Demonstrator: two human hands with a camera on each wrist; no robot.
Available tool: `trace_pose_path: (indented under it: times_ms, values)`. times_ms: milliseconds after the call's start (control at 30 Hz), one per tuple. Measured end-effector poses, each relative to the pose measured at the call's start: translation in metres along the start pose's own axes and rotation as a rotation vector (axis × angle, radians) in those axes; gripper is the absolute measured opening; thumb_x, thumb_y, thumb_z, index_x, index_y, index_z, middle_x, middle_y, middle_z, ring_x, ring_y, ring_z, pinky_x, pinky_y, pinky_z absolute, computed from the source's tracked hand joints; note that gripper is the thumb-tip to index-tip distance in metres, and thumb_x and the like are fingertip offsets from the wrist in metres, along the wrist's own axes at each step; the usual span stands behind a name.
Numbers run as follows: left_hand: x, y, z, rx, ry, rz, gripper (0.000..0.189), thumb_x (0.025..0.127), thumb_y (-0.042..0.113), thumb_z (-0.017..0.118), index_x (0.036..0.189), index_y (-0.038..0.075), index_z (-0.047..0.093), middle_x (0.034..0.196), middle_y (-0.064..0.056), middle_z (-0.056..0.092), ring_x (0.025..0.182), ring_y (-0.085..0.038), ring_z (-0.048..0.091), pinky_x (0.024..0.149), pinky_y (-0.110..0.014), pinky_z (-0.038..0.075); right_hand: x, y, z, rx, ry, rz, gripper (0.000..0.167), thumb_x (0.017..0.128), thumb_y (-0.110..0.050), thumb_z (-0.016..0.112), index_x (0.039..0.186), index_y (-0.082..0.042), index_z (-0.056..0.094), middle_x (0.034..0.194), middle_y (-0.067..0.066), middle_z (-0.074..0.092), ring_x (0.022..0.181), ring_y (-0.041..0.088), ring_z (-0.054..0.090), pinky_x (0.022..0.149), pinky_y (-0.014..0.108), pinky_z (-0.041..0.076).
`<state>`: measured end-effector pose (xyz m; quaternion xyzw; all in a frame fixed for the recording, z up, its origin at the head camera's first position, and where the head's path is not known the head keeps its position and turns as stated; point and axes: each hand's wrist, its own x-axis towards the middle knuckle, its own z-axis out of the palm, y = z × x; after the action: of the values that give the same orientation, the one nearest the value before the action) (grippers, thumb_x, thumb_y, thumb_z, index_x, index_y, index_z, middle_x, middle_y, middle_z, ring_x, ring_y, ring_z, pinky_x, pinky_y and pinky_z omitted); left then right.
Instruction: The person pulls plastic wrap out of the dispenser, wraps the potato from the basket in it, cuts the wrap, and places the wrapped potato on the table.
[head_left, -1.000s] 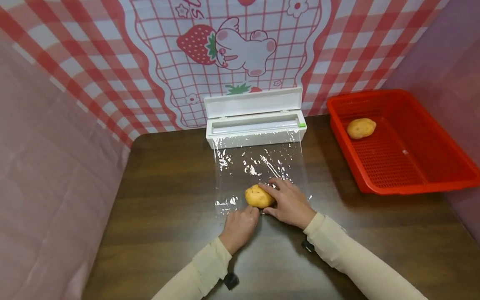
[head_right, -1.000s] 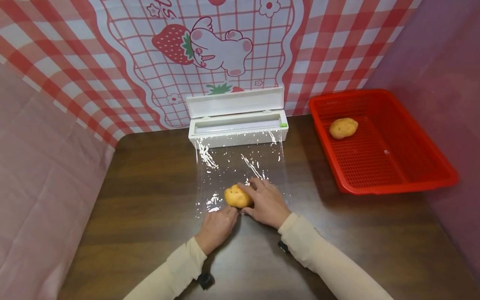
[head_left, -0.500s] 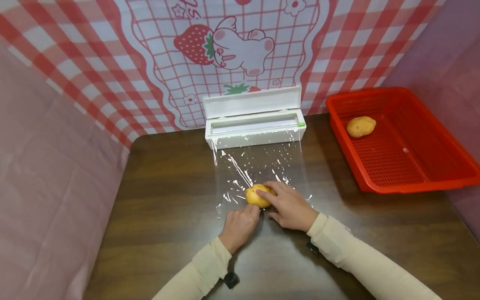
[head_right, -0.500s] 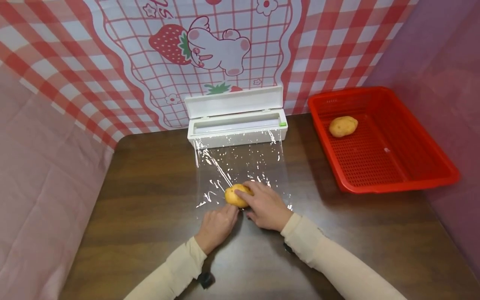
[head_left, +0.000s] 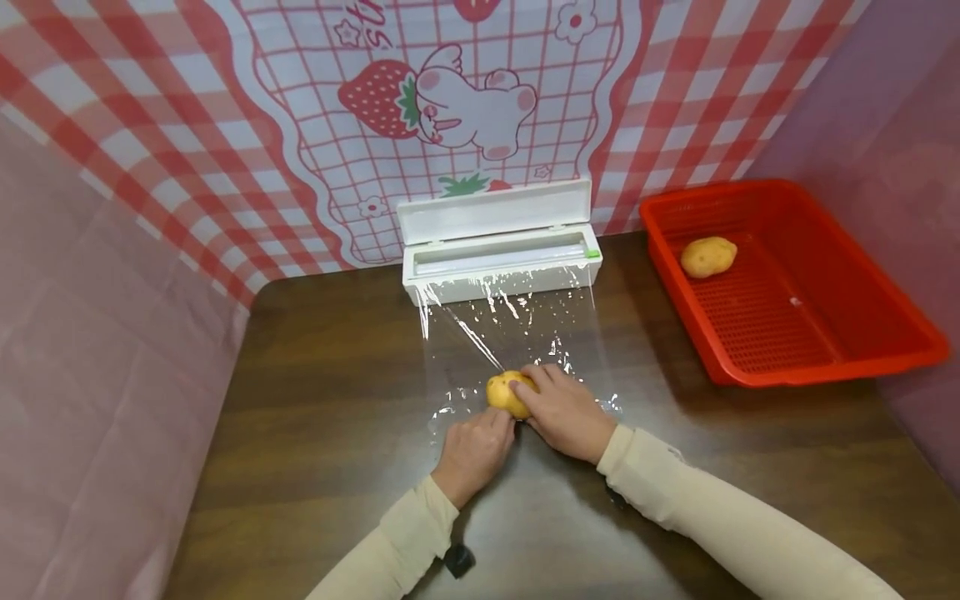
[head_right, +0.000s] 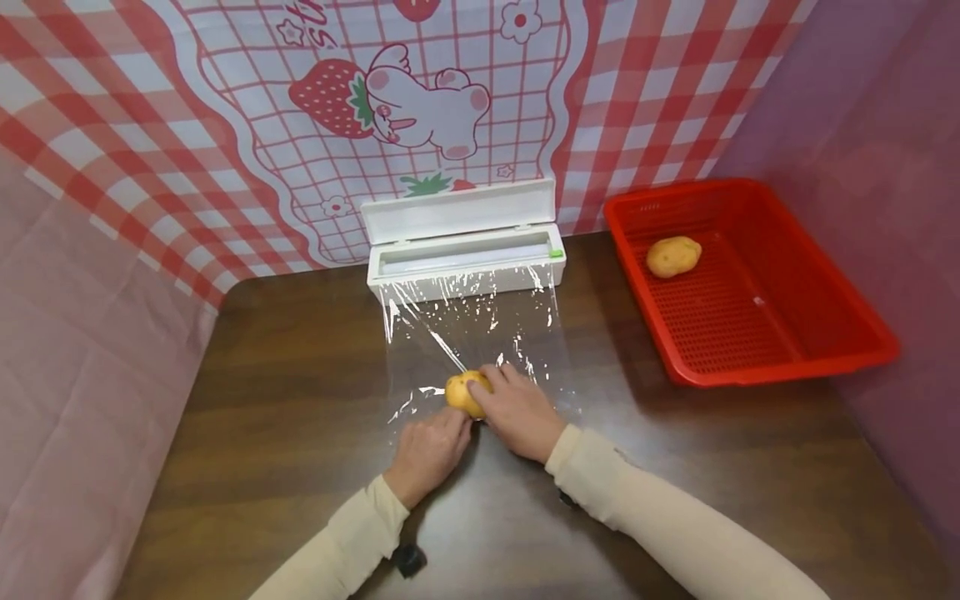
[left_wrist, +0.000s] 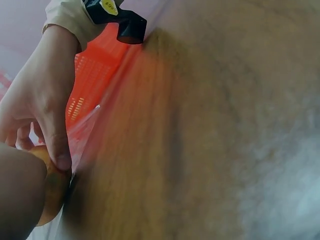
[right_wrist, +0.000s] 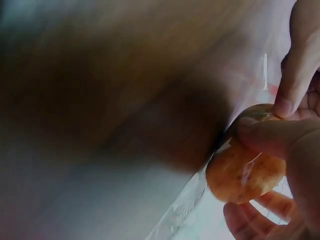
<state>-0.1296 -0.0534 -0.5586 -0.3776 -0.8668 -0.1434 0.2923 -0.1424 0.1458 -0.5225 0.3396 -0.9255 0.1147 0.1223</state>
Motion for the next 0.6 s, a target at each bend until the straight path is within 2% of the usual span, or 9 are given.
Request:
trace_pose_path:
  times_ms: [133, 233, 333, 433, 500, 600]
  values:
    - [0.001, -0.004, -0.004, -0.020, -0.001, -0.005, 0.014, 0.090, 0.017, 0.067, 0.081, 0.010, 0.058, 0.070, 0.000, 0.055, 0.052, -0.017, 0.053, 0.038, -0.030, 0.041, 0.002, 0.000, -0.001, 0.029, 0.011, -0.001, 0.046, 0.089, -0.024, 0.077, 0.131, -0.009, 0.063, 0.126, 0.016, 0.058, 0.104, 0.032, 0.057, 0.079, 0.044, 0.055]
    - [0.004, -0.007, -0.008, -0.016, -0.018, -0.011, 0.016, 0.090, 0.024, 0.064, 0.088, 0.008, 0.060, 0.083, -0.005, 0.056, 0.068, -0.021, 0.055, 0.051, -0.031, 0.046, 0.003, 0.002, -0.003, 0.040, 0.018, 0.003, 0.051, 0.085, -0.023, 0.082, 0.130, -0.008, 0.064, 0.124, 0.016, 0.060, 0.105, 0.033, 0.058, 0.081, 0.045, 0.055]
    - [0.008, -0.011, -0.012, -0.003, -0.058, -0.027, 0.037, 0.088, 0.038, 0.068, 0.108, 0.007, 0.063, 0.106, -0.011, 0.057, 0.093, -0.027, 0.055, 0.075, -0.037, 0.050, 0.004, 0.002, -0.004, 0.029, 0.017, -0.001, 0.051, 0.081, -0.021, 0.084, 0.127, -0.009, 0.065, 0.121, 0.016, 0.060, 0.105, 0.033, 0.058, 0.083, 0.046, 0.055]
    - [0.010, -0.017, -0.012, 0.013, -0.124, -0.036, 0.068, 0.084, 0.052, 0.074, 0.133, 0.008, 0.057, 0.132, -0.016, 0.052, 0.118, -0.031, 0.051, 0.092, -0.043, 0.047, 0.006, 0.002, -0.004, 0.024, 0.022, -0.014, 0.049, 0.080, -0.020, 0.086, 0.124, -0.010, 0.066, 0.119, 0.014, 0.060, 0.102, 0.031, 0.059, 0.080, 0.044, 0.056]
    - [0.011, -0.020, -0.011, 0.041, -0.168, -0.024, 0.081, 0.082, 0.056, 0.077, 0.142, 0.009, 0.051, 0.142, -0.016, 0.049, 0.127, -0.033, 0.048, 0.095, -0.045, 0.047, 0.007, 0.002, -0.004, 0.021, 0.029, -0.023, 0.048, 0.079, -0.020, 0.086, 0.121, -0.011, 0.066, 0.118, 0.013, 0.061, 0.101, 0.031, 0.059, 0.077, 0.043, 0.056]
    - [0.012, -0.027, -0.010, 0.076, -0.208, 0.007, 0.080, 0.084, 0.051, 0.078, 0.145, 0.007, 0.050, 0.144, -0.015, 0.052, 0.131, -0.032, 0.049, 0.096, -0.045, 0.047, 0.009, 0.003, -0.003, 0.031, 0.027, -0.039, 0.047, 0.079, -0.020, 0.087, 0.120, -0.010, 0.066, 0.118, 0.013, 0.061, 0.101, 0.030, 0.059, 0.076, 0.042, 0.056]
